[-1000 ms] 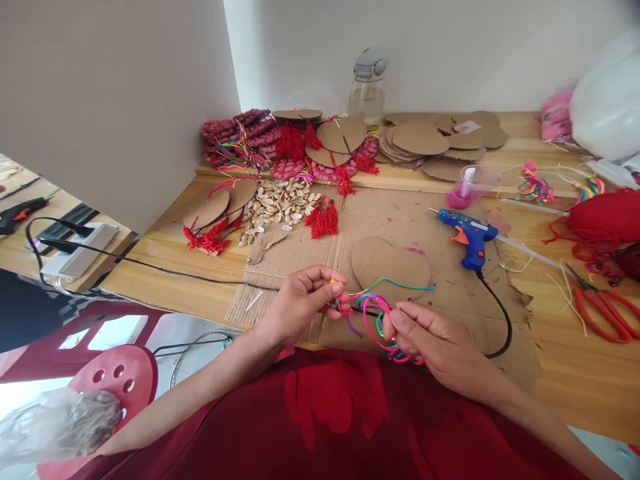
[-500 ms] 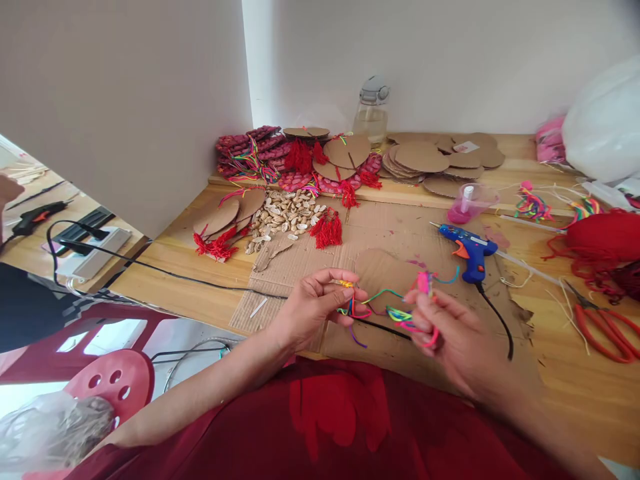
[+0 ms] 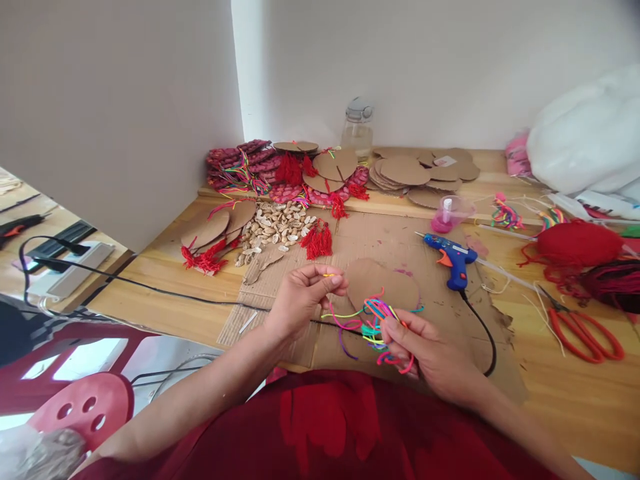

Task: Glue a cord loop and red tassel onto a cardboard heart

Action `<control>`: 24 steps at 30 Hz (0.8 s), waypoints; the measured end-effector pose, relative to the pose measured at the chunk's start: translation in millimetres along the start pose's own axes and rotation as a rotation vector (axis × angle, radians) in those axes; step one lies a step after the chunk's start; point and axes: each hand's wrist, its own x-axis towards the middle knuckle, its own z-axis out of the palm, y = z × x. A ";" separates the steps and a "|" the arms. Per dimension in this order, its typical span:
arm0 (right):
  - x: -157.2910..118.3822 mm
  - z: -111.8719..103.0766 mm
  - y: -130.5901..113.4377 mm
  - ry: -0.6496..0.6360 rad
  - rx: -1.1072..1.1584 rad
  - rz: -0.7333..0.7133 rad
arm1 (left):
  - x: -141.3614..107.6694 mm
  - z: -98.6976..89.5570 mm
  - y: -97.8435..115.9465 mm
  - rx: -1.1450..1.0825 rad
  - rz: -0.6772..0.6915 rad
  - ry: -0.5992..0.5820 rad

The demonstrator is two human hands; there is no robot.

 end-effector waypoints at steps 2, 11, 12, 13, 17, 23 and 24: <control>-6.2 -7.2 -4.4 0.038 -0.101 -0.032 | 8.4 -7.5 1.1 -0.004 -0.008 -0.009; -35.2 -42.1 -89.9 0.134 -0.680 -0.315 | 56.2 7.1 15.8 0.016 0.062 -0.119; -35.5 -45.6 -102.5 0.161 -0.708 -0.354 | 61.3 11.5 16.6 0.017 0.073 -0.120; -34.6 -48.5 -114.3 0.169 -0.716 -0.370 | 65.6 15.4 16.4 0.017 0.079 -0.122; -18.5 -53.4 -148.6 0.238 -0.702 -0.345 | 76.7 23.2 6.0 -0.001 0.075 -0.136; 23.5 -51.8 -165.1 0.237 -0.640 -0.315 | 87.8 12.1 -8.8 -0.121 0.045 -0.135; 30.0 -51.7 -166.5 0.213 -0.626 -0.293 | 89.9 9.7 -8.2 -0.149 0.044 -0.123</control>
